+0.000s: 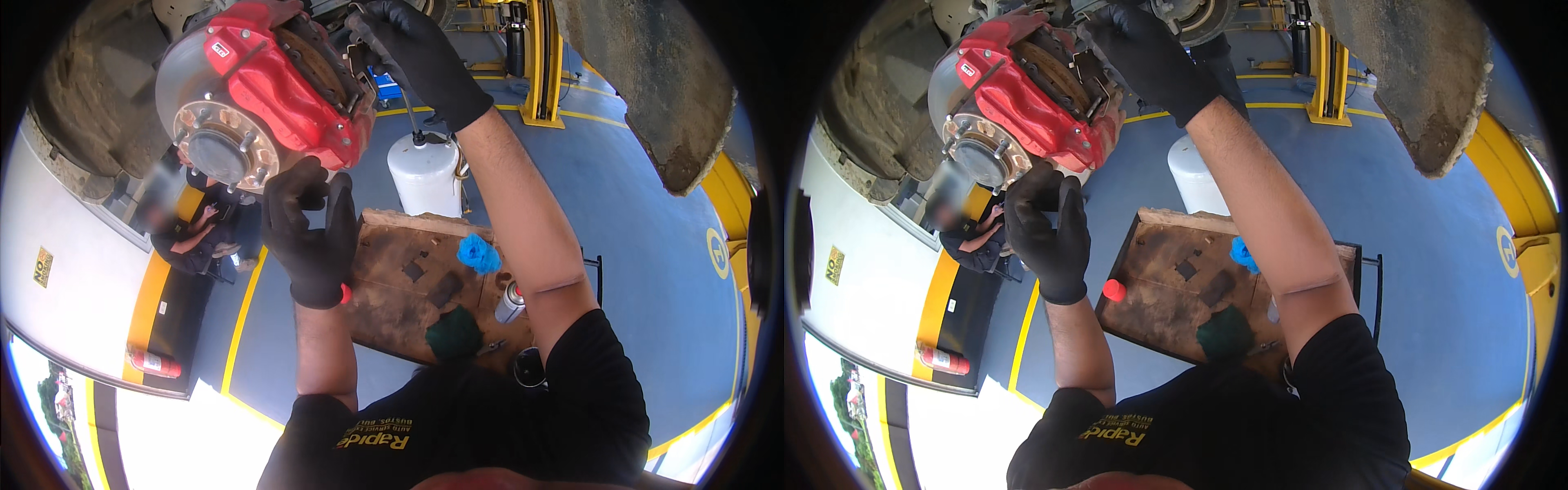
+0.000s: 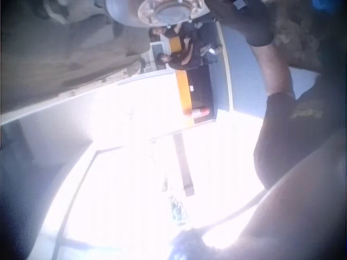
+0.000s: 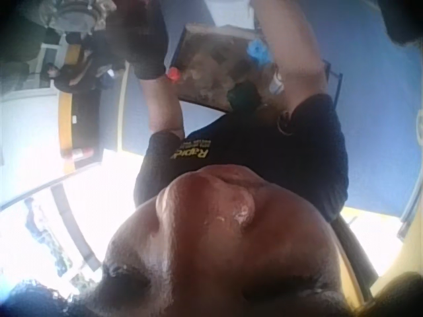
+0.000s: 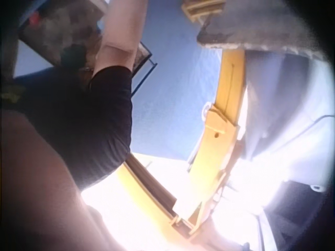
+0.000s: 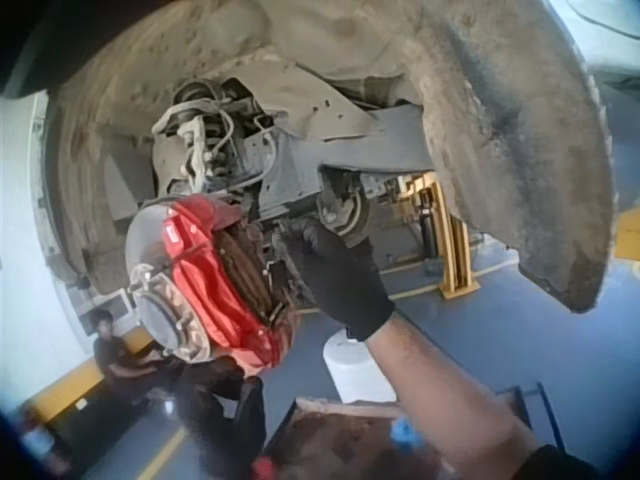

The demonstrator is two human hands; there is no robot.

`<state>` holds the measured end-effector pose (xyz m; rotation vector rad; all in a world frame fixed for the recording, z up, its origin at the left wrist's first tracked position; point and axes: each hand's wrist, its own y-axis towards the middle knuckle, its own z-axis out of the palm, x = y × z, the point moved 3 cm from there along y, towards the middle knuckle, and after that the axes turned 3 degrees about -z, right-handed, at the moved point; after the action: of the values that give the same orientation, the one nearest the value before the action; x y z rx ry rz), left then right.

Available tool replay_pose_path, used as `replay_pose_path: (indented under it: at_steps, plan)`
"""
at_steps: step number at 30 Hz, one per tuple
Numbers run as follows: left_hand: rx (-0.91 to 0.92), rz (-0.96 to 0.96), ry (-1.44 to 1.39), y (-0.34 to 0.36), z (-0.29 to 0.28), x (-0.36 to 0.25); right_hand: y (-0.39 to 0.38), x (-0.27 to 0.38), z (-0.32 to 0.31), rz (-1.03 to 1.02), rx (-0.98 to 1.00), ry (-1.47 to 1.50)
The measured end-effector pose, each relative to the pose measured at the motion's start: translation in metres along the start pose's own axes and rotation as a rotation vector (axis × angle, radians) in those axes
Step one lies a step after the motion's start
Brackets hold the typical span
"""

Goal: The person cleans and lubricates brake caliper components on a vehicle. They wipe parts with a cloth, apply lubricant with a brush, and install a metal clip into the caliper assembly.

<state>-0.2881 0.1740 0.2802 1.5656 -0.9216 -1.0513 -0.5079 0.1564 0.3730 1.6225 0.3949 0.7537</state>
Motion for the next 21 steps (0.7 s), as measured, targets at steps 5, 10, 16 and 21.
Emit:
replay_pose_path:
  at_steps: [5,10,16,21]
  plan:
    - [0.085,0.022,0.052,0.023,0.000,-0.002,0.012,-0.010,0.023,-0.023,0.108,0.002]
    - [0.046,0.006,0.118,0.025,0.017,-0.001,0.011,-0.010,0.051,-0.077,0.055,0.373]
    - [-0.048,0.047,0.210,0.025,0.027,0.004,0.008,-0.010,0.067,-0.221,-0.148,0.299]
    - [-0.063,0.081,0.189,0.023,0.029,0.016,0.011,-0.021,0.080,0.069,-0.032,0.529]
